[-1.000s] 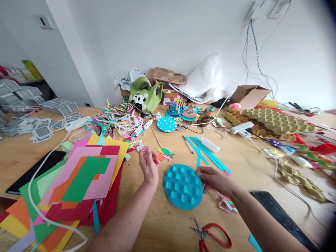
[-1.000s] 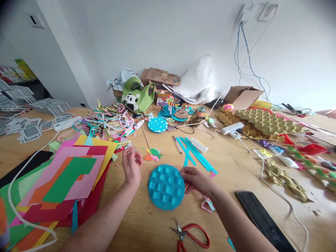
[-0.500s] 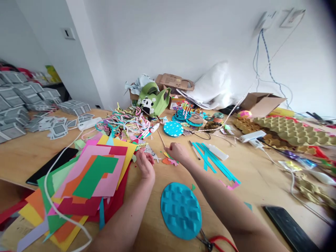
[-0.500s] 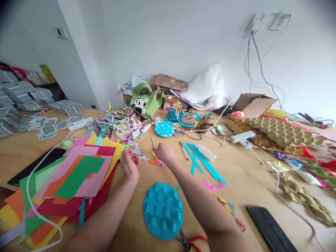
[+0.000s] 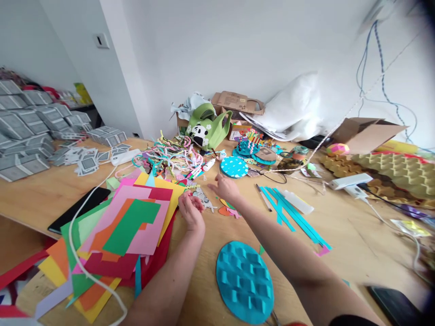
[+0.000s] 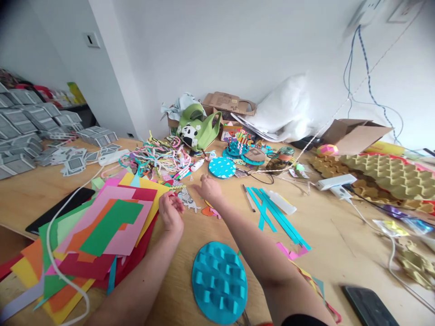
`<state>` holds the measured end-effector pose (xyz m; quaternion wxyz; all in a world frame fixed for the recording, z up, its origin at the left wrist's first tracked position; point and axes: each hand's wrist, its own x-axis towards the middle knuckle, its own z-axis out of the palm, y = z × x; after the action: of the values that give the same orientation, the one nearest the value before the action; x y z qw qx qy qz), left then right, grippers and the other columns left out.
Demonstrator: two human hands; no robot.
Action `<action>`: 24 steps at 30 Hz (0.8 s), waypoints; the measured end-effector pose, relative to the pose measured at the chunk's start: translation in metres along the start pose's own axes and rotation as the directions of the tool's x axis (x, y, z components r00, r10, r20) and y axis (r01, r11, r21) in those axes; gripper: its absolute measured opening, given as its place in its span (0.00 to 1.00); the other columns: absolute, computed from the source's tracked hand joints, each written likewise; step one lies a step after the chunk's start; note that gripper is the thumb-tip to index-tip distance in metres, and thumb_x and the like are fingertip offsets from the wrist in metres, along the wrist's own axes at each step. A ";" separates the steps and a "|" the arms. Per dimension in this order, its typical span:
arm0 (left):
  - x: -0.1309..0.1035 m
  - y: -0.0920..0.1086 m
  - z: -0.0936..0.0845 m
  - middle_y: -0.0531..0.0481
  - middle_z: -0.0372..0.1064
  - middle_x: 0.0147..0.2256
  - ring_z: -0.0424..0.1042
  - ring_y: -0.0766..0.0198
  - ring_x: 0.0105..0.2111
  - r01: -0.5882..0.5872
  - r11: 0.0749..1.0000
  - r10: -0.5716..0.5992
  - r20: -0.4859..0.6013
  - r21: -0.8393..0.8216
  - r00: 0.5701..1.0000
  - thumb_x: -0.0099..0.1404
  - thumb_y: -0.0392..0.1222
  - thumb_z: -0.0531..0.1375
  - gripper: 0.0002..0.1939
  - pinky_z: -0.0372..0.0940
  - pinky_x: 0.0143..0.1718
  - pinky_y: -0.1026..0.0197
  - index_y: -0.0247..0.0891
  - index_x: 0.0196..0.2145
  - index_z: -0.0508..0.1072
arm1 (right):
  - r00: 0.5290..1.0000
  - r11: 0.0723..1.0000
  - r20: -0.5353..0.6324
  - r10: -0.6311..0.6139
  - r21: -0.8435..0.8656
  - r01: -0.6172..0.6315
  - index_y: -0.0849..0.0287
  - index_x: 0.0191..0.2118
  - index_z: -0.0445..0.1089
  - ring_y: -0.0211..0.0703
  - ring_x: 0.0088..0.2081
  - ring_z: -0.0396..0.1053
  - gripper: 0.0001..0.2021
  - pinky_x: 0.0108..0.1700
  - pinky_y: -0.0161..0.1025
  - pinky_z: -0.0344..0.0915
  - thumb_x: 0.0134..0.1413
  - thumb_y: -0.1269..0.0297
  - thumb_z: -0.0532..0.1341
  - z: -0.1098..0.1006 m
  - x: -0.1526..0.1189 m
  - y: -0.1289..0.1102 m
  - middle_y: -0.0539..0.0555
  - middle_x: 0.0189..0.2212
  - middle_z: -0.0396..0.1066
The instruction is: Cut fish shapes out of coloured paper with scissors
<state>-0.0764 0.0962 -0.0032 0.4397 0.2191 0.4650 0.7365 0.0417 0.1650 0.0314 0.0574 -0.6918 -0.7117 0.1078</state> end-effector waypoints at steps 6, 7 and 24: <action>0.003 0.008 0.003 0.58 0.62 0.21 0.58 0.71 0.12 -0.047 0.998 0.048 0.010 -0.035 0.999 0.65 0.53 0.53 0.15 0.51 0.14 0.67 0.38 0.40 0.64 | 0.981 0.981 0.023 -0.193 -0.025 0.193 0.62 0.57 0.64 0.57 0.55 0.69 0.29 0.53 0.43 0.65 0.55 0.50 0.65 0.029 -0.031 -0.032 0.66 0.53 0.68; 0.003 0.008 0.003 0.59 0.62 0.21 0.58 0.71 0.12 -0.059 0.998 0.059 0.019 -0.033 0.998 0.65 0.53 0.53 0.15 0.51 0.14 0.67 0.38 0.40 0.64 | 0.981 0.981 0.031 -0.192 -0.031 0.193 0.63 0.56 0.66 0.58 0.54 0.69 0.28 0.52 0.44 0.65 0.54 0.52 0.66 0.031 -0.031 -0.036 0.66 0.52 0.68; 0.009 -0.001 -0.003 0.58 0.61 0.19 0.59 0.70 0.13 -0.028 0.999 0.028 0.023 0.017 0.999 0.64 0.57 0.53 0.17 0.52 0.14 0.65 0.40 0.38 0.63 | 0.969 0.998 0.243 0.044 0.030 -0.053 0.63 0.55 0.68 0.52 0.52 0.71 0.22 0.52 0.48 0.69 0.58 0.58 0.66 0.014 0.012 -0.028 0.62 0.53 0.71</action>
<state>-0.0827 0.1027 -0.0063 0.4327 0.2378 0.4632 0.7360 0.0105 0.1757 0.0236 -0.0200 -0.6896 -0.6942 0.2055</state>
